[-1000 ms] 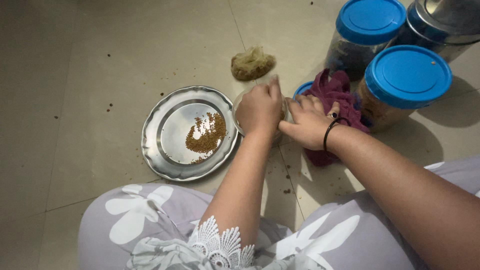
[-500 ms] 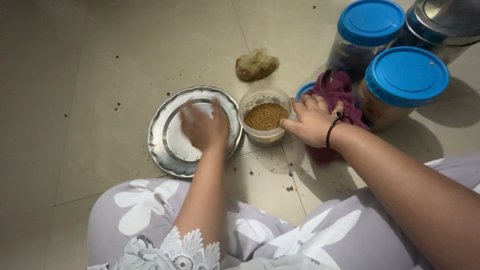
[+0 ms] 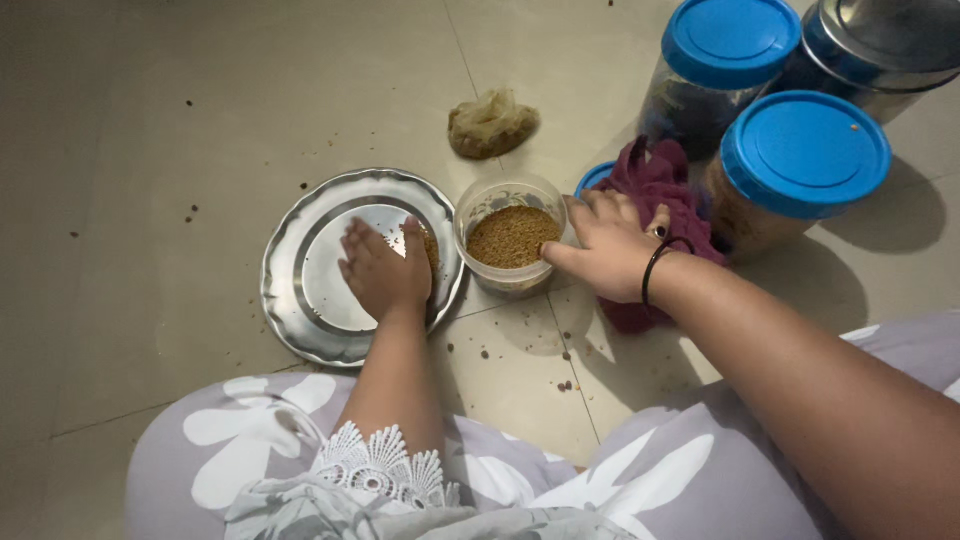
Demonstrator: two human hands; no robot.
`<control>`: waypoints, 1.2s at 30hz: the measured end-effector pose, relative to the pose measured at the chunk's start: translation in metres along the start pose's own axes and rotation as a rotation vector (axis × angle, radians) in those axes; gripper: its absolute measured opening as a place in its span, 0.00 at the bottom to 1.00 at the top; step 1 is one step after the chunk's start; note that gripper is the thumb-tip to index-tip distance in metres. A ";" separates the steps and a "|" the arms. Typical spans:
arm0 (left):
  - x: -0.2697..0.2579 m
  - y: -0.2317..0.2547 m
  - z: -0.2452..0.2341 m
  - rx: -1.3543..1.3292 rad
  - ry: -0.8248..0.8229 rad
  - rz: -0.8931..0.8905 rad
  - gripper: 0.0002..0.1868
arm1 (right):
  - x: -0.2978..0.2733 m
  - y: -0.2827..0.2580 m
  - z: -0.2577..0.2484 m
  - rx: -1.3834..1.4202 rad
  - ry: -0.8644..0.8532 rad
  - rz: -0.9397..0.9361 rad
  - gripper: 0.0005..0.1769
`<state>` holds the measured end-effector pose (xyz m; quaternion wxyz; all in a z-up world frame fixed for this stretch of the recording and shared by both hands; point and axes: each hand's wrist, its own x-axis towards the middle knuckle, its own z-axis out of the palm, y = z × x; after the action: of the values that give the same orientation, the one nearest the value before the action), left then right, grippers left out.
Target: The person scoops grains from a metal plate into a small plastic container using their left hand while holding the container steady with the right hand. The person repeats this action until the plate is empty, then pours the remaining grains from the plate into the container.
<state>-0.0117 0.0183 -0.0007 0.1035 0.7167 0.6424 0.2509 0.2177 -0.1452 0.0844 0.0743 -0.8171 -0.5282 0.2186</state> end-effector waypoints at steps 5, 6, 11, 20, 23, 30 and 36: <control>0.001 0.011 -0.004 -0.025 -0.055 0.322 0.34 | 0.000 -0.003 -0.003 0.005 -0.017 0.010 0.54; -0.001 0.013 -0.005 -0.066 -0.040 0.358 0.31 | -0.001 -0.004 -0.003 0.003 -0.022 0.011 0.54; -0.006 0.014 -0.009 -0.264 -0.052 0.327 0.16 | -0.003 -0.006 -0.006 0.015 -0.033 0.015 0.53; -0.007 0.007 -0.003 -0.161 0.120 0.422 0.07 | -0.003 -0.003 -0.004 -0.014 -0.021 0.015 0.52; -0.005 0.004 -0.004 -0.112 0.141 0.459 0.07 | -0.003 -0.003 -0.004 0.001 -0.009 0.009 0.52; 0.005 0.000 0.002 -0.040 0.200 0.574 0.08 | -0.003 -0.003 -0.003 0.017 -0.003 -0.001 0.52; 0.011 -0.008 0.009 -0.026 0.238 0.587 0.11 | -0.005 -0.004 -0.004 0.015 -0.007 0.006 0.52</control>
<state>-0.0141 0.0314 -0.0096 -0.0401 0.8358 0.4126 0.3601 0.2144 -0.1470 0.0910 0.0780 -0.8175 -0.5242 0.2254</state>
